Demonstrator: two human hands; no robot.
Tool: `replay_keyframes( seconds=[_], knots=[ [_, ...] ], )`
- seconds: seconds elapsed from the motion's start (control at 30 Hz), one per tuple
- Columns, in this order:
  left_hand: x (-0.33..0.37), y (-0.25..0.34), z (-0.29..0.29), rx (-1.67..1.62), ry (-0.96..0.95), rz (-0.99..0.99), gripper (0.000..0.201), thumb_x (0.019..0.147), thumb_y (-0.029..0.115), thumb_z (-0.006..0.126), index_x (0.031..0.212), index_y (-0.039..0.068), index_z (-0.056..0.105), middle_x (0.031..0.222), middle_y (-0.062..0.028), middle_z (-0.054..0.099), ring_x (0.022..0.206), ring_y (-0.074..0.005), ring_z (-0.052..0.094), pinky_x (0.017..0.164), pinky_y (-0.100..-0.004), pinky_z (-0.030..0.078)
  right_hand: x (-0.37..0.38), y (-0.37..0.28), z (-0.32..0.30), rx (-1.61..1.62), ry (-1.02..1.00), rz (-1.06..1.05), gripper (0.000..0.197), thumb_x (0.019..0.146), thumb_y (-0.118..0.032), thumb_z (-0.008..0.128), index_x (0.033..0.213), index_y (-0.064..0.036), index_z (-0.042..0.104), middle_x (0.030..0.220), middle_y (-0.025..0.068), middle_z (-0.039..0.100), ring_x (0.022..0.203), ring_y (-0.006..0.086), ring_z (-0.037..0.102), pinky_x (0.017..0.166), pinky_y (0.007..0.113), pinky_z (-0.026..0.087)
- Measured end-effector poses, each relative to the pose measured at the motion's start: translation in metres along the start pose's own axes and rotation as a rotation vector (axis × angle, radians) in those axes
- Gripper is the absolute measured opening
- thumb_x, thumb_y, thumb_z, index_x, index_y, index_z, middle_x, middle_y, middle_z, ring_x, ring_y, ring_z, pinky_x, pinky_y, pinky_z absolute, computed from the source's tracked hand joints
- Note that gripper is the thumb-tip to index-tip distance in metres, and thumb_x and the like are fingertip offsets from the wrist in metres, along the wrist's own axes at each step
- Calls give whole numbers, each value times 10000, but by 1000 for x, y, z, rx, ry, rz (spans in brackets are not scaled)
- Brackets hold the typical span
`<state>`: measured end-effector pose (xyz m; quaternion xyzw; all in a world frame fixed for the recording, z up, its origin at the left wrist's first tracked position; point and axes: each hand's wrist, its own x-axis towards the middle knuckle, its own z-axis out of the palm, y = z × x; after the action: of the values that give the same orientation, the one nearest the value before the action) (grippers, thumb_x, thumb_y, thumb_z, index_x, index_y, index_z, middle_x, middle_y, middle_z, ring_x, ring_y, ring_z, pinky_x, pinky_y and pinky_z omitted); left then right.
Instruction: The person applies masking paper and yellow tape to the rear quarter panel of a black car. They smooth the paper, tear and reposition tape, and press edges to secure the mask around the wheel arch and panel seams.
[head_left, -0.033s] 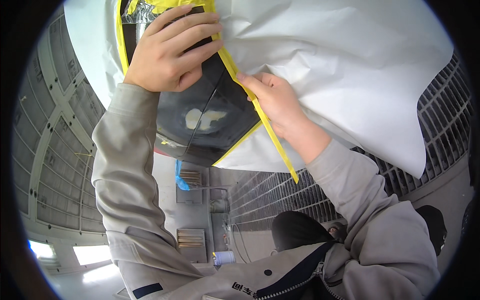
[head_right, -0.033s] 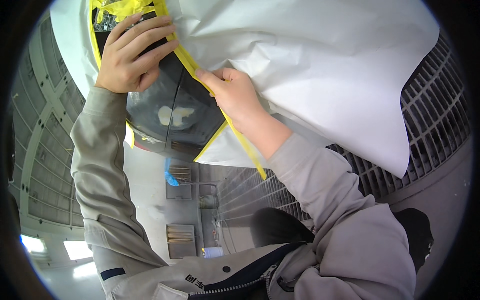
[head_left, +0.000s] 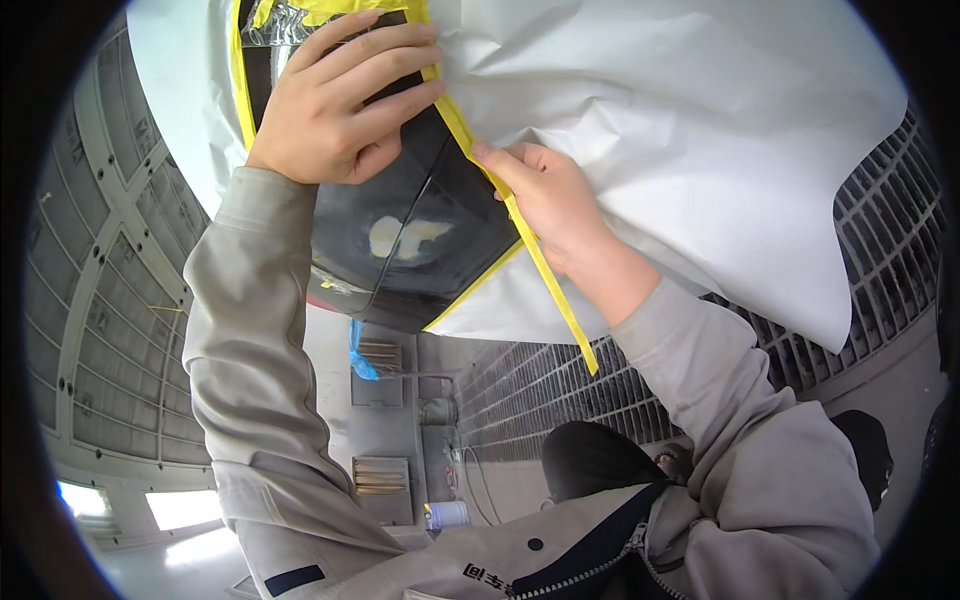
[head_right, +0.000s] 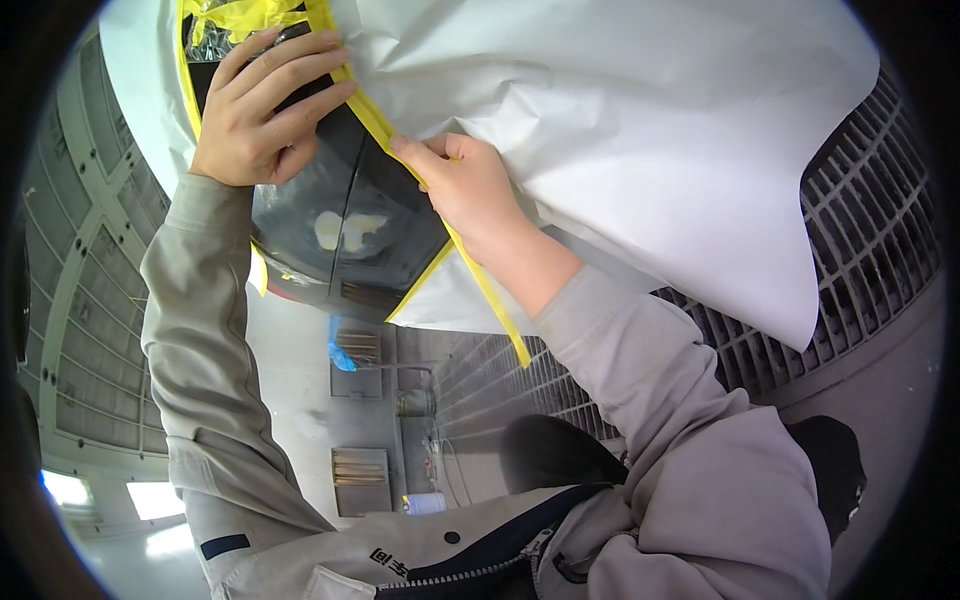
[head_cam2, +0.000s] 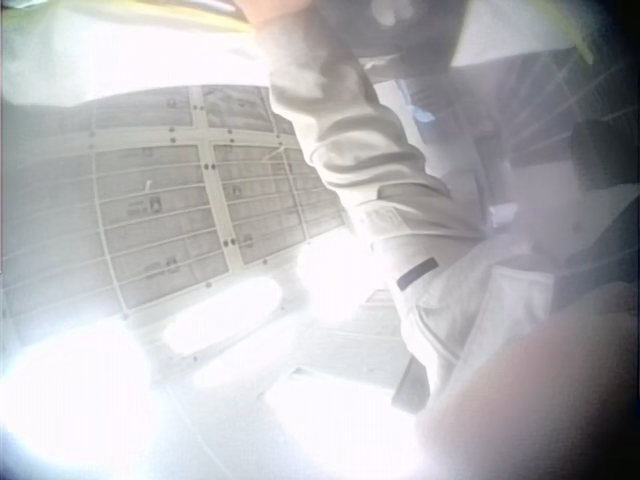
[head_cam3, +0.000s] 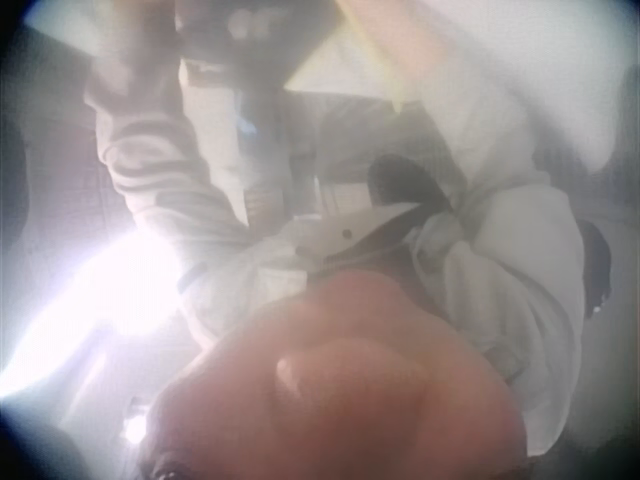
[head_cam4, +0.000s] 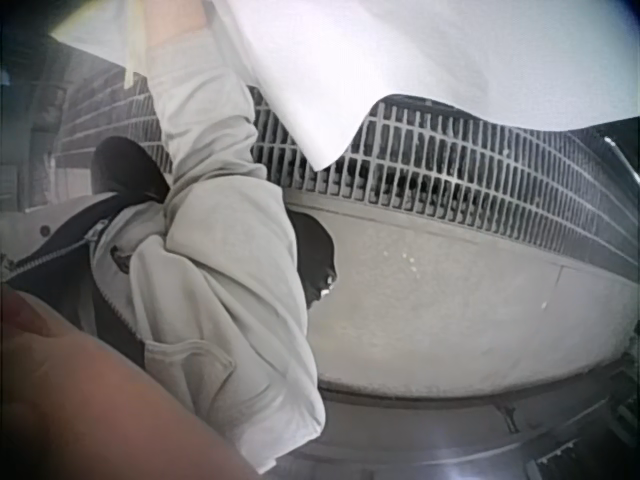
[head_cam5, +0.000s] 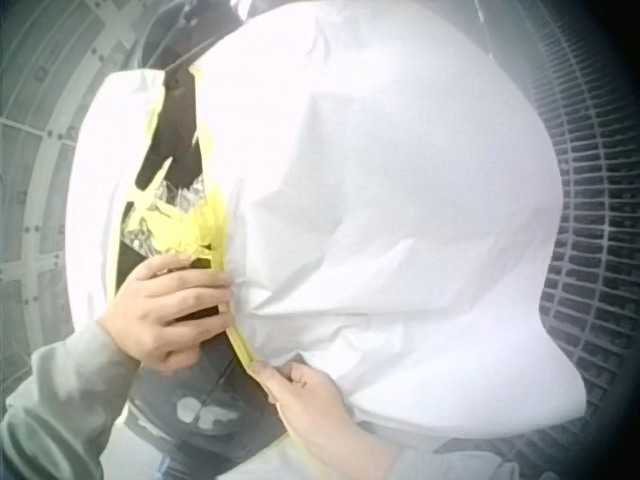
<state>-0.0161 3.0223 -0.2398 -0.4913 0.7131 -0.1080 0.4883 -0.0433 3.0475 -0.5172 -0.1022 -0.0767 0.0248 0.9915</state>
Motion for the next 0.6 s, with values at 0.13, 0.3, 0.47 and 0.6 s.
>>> replay_keyframes(
  seconds=[0.13, 0.3, 0.47, 0.6],
  knots=[
    [-5, 3, 1, -24, 0, -55, 466, 781, 56, 679, 1191, 179, 863, 1366, -48, 797, 1372, -273, 731, 1232, -491, 447, -4, -2, 2, 68, 27, -33, 418, 1016, -444, 877, 936, -71, 706, 895, 16, 653, 804, 102, 564, 738, 278, 447],
    [-7, 2, 4, -3, 27, -41, 449, 801, 55, 684, 1184, 199, 871, 1379, -42, 796, 1391, -267, 724, 1236, -479, 428, -6, 1, 5, 118, 56, -49, 432, 999, -453, 890, 937, -67, 706, 898, 23, 656, 806, 104, 567, 746, 281, 450],
    [-8, 7, 11, 25, 81, -46, 392, 813, 76, 712, 1151, 198, 869, 1365, -45, 797, 1383, -271, 727, 1237, -475, 425, 3, 4, 5, 10, 79, -56, 505, 982, -486, 900, 1009, -4, 751, 861, 14, 651, 769, 101, 550, 688, 275, 445],
    [-8, 11, 17, 48, 77, -44, 334, 799, 101, 722, 1098, 177, 850, 1299, -36, 796, 1333, -260, 744, 1240, -483, 429, 6, 7, 5, 17, 86, -55, 519, 975, -486, 909, 1017, 9, 757, 853, 15, 650, 768, 97, 550, 678, 279, 444]
  ],
)
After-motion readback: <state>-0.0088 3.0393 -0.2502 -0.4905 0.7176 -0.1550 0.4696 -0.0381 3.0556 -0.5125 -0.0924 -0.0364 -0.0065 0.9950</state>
